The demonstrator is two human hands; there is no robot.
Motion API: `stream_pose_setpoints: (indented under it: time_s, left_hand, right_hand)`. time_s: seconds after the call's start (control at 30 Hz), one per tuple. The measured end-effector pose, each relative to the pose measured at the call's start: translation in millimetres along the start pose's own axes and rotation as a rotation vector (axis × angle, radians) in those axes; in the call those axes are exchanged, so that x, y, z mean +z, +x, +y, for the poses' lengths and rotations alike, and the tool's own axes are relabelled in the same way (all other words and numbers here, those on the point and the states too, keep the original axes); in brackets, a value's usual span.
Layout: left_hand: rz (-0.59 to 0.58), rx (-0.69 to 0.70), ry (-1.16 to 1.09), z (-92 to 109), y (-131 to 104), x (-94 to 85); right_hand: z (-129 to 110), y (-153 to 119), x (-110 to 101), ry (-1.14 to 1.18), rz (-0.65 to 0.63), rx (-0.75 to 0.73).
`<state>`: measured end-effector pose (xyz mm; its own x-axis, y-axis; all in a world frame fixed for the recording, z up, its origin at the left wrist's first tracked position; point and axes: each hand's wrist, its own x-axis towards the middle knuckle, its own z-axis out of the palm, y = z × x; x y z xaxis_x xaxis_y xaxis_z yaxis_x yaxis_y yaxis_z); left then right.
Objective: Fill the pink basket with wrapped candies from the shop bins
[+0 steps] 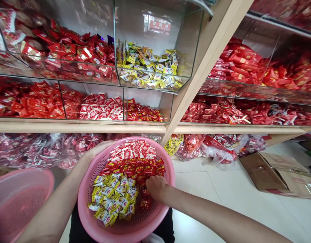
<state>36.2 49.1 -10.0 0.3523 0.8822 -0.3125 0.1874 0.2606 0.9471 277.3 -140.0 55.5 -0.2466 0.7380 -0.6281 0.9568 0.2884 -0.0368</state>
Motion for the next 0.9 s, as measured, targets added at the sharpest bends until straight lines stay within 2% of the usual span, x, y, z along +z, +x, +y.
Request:
stream_pose_setpoints:
  time_s: [0.23,0.4,0.53,0.7,0.9]
  left_hand:
    - [-0.003,-0.029,-0.006,-1.7,1.6,-0.9]
    - [-0.018,-0.021,-0.007,-2.5,1.8,0.1]
    - [-0.038,-0.047,-0.039,-5.2,2.7,0.2]
    - [-0.068,-0.058,-0.065,-5.9,3.4,-0.3]
    - [-0.058,-0.065,-0.053,-5.0,2.2,0.6]
  right_hand:
    - [1.3,2.6,2.4,-0.051,0.004,0.009]
    - [8.8,-0.7,-4.2,-0.090,0.023,0.027]
    - [12.0,-5.4,-10.3,-0.027,0.002,-0.021]
    - [-0.9,-8.1,-11.4,0.068,-0.132,-0.091]
    - [-21.5,-4.0,1.7,-0.091,-0.065,-0.157]
